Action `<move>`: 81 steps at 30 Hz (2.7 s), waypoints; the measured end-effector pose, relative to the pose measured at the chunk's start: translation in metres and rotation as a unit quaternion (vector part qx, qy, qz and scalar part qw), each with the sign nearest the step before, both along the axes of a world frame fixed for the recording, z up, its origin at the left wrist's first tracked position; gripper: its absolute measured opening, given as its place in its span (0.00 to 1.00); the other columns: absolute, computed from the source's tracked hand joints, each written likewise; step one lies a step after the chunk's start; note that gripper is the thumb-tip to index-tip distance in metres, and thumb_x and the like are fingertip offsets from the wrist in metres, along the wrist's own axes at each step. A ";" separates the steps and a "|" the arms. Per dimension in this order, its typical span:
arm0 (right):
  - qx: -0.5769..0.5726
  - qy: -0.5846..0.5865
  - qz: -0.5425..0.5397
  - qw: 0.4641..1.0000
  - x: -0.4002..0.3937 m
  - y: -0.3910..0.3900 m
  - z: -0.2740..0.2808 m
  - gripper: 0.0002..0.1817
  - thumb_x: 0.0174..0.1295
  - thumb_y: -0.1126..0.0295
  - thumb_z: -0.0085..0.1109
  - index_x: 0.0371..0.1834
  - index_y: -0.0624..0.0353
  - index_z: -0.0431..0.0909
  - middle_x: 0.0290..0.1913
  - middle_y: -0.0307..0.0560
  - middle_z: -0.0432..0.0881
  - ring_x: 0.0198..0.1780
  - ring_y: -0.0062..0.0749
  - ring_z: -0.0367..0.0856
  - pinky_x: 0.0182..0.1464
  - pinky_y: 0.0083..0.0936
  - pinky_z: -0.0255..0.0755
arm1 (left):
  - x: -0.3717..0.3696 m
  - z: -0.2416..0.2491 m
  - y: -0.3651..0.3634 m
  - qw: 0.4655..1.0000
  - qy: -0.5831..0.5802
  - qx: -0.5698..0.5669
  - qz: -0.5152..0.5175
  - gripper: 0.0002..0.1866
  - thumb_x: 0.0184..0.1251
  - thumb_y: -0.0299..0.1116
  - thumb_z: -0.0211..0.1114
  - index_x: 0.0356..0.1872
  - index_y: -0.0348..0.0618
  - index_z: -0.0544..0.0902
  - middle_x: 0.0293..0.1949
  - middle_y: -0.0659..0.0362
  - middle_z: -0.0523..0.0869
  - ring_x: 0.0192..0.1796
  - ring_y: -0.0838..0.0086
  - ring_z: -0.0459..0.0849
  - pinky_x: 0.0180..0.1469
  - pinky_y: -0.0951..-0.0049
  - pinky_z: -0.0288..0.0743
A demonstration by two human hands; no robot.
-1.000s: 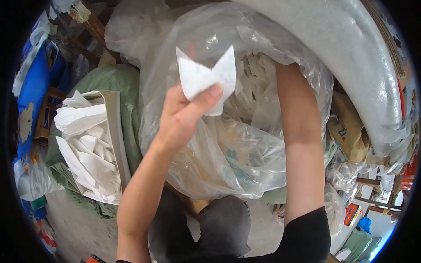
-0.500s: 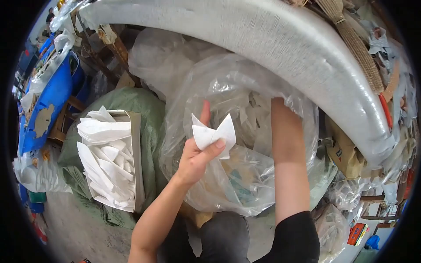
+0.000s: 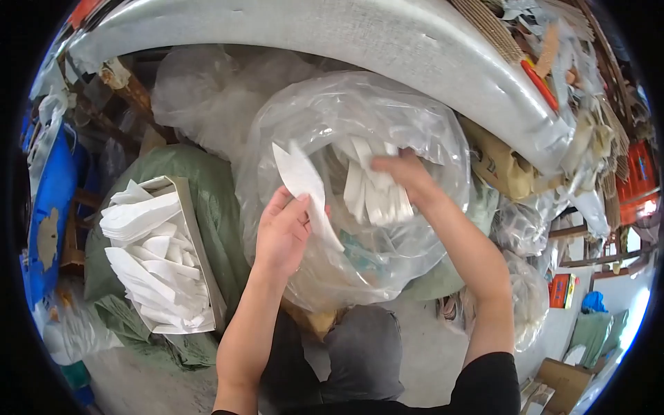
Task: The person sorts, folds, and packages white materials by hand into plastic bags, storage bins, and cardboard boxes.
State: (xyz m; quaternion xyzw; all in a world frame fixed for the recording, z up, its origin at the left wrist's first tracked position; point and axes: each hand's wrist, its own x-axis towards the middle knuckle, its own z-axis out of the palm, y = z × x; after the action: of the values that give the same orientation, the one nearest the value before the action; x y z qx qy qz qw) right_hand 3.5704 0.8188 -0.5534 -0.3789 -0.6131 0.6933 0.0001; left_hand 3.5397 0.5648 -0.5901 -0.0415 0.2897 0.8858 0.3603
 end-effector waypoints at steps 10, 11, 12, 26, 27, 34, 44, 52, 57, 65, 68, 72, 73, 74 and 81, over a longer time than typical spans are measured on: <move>0.132 0.038 0.031 0.990 0.123 -0.030 0.002 0.55 0.50 0.66 0.77 0.79 0.74 0.55 0.71 0.65 0.72 0.65 0.46 0.78 0.62 0.32 0.76 | 0.034 -0.007 0.041 0.997 -0.035 -0.025 -0.061 0.22 0.75 0.28 0.62 0.65 0.33 0.72 0.53 0.47 0.84 0.50 0.65 0.86 0.55 0.66 0.82; 0.160 0.029 0.094 0.982 0.121 -0.044 0.008 0.60 0.50 0.65 0.78 0.81 0.72 0.47 0.75 0.66 0.66 0.70 0.48 0.72 0.67 0.34 0.71 | 0.038 -0.007 0.051 0.996 -0.052 -0.030 -0.063 0.22 0.74 0.28 0.63 0.66 0.32 0.71 0.51 0.48 0.84 0.48 0.64 0.87 0.54 0.67 0.82; 0.185 0.020 0.157 0.970 0.119 -0.053 0.011 0.65 0.49 0.65 0.79 0.83 0.70 0.39 0.79 0.66 0.59 0.75 0.51 0.66 0.73 0.36 0.65 | 0.040 -0.009 0.055 0.995 -0.069 -0.037 -0.065 0.23 0.74 0.27 0.63 0.66 0.32 0.71 0.49 0.48 0.85 0.46 0.64 0.87 0.53 0.67 0.83; 0.098 -0.017 0.116 0.988 0.131 -0.040 -0.026 0.67 0.47 0.63 0.81 0.84 0.68 0.40 0.81 0.65 0.56 0.80 0.52 0.56 0.80 0.40 0.51 | 0.040 -0.044 0.032 0.981 -0.036 -0.167 -0.096 0.28 0.64 0.18 0.64 0.67 0.29 0.74 0.55 0.43 0.85 0.50 0.60 0.88 0.49 0.65 0.85; 0.094 -0.032 0.097 0.990 0.133 -0.039 -0.026 0.66 0.47 0.64 0.80 0.84 0.67 0.40 0.80 0.65 0.57 0.80 0.52 0.57 0.80 0.40 0.51 | 0.044 -0.042 0.033 0.975 -0.015 -0.198 -0.103 0.28 0.63 0.16 0.63 0.67 0.28 0.74 0.56 0.42 0.85 0.50 0.59 0.88 0.50 0.65 0.85; 0.289 -0.065 0.176 0.939 0.128 -0.059 -0.031 0.66 0.49 0.63 0.79 0.84 0.68 0.39 0.81 0.66 0.55 0.80 0.53 0.57 0.80 0.40 0.52 | 0.056 -0.049 0.033 0.990 -0.047 -0.114 -0.065 0.32 0.59 0.13 0.58 0.70 0.29 0.70 0.53 0.40 0.85 0.50 0.58 0.87 0.51 0.63 0.84; 0.036 -0.087 0.088 0.992 0.159 -0.006 -0.016 0.53 0.53 0.66 0.71 0.80 0.74 0.50 0.73 0.67 0.67 0.69 0.50 0.74 0.69 0.35 0.71 | 0.072 -0.028 0.001 0.977 -0.183 -0.110 0.004 0.32 0.59 0.13 0.57 0.69 0.29 0.70 0.55 0.41 0.85 0.53 0.56 0.87 0.58 0.63 0.81; -0.185 -0.119 -0.018 0.975 0.200 -0.003 0.041 0.38 0.56 0.74 0.66 0.72 0.75 0.65 0.56 0.62 0.84 0.47 0.37 0.87 0.48 0.24 0.81 | 0.077 0.030 -0.029 0.966 -0.224 -0.130 0.021 0.28 0.65 0.15 0.59 0.69 0.26 0.70 0.58 0.40 0.83 0.59 0.57 0.85 0.61 0.61 0.81; -0.162 -0.094 -0.037 0.982 0.214 -0.043 0.100 0.45 0.55 0.75 0.67 0.77 0.70 0.59 0.62 0.63 0.80 0.54 0.42 0.84 0.55 0.28 0.80 | 0.117 0.099 -0.040 0.947 -0.319 0.007 -0.038 0.29 0.67 0.19 0.63 0.69 0.28 0.69 0.59 0.45 0.84 0.56 0.59 0.86 0.61 0.67 0.79; -0.033 0.005 0.130 0.991 0.161 -0.142 0.138 0.64 0.49 0.74 0.74 0.85 0.57 0.38 0.79 0.59 0.58 0.77 0.47 0.62 0.75 0.40 0.60 | 0.146 0.181 -0.064 0.961 -0.266 -0.080 0.002 0.28 0.69 0.20 0.64 0.71 0.33 0.71 0.61 0.47 0.83 0.61 0.60 0.83 0.63 0.63 0.79; -0.069 0.026 0.196 0.978 0.139 -0.172 0.142 0.64 0.48 0.73 0.75 0.85 0.58 0.38 0.80 0.58 0.56 0.78 0.47 0.59 0.76 0.41 0.58 | 0.148 0.191 -0.097 0.952 -0.280 -0.091 0.086 0.28 0.70 0.20 0.63 0.71 0.34 0.71 0.61 0.48 0.83 0.61 0.61 0.83 0.64 0.63 0.78; -0.187 0.052 0.284 0.939 0.071 -0.206 0.132 0.65 0.47 0.71 0.75 0.85 0.59 0.39 0.79 0.58 0.58 0.76 0.48 0.62 0.76 0.39 0.59 | 0.136 0.175 -0.143 0.916 -0.296 -0.131 0.238 0.29 0.71 0.22 0.62 0.72 0.36 0.70 0.63 0.48 0.82 0.60 0.62 0.84 0.65 0.64 0.77; -0.147 0.053 0.335 0.929 0.049 -0.214 0.128 0.64 0.46 0.70 0.75 0.85 0.60 0.40 0.79 0.59 0.59 0.75 0.47 0.63 0.75 0.38 0.59 | 0.129 0.169 -0.155 0.912 -0.294 -0.129 0.255 0.29 0.71 0.22 0.62 0.72 0.36 0.70 0.63 0.48 0.82 0.60 0.62 0.84 0.65 0.64 0.77; -0.103 0.054 0.381 0.917 0.025 -0.223 0.124 0.64 0.45 0.70 0.75 0.85 0.61 0.41 0.78 0.60 0.60 0.74 0.47 0.64 0.75 0.36 0.60 | 0.119 0.162 -0.166 0.903 -0.293 -0.107 0.294 0.28 0.71 0.22 0.62 0.72 0.36 0.70 0.63 0.49 0.82 0.60 0.62 0.84 0.65 0.64 0.77; 0.062 0.048 0.565 0.821 -0.149 -0.321 0.106 0.62 0.46 0.67 0.73 0.85 0.59 0.44 0.79 0.62 0.60 0.75 0.51 0.64 0.75 0.37 0.60 | 0.063 0.124 -0.255 0.844 -0.272 -0.013 0.462 0.29 0.71 0.21 0.62 0.73 0.36 0.69 0.64 0.49 0.82 0.61 0.63 0.83 0.67 0.64 0.76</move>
State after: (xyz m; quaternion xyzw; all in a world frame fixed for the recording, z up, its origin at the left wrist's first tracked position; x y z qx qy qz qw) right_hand 3.4213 0.4973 -0.4476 0.0684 -0.7604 0.5499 -0.3387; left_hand 3.6029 0.3103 -0.4658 -0.4143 0.1391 0.8990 -0.0268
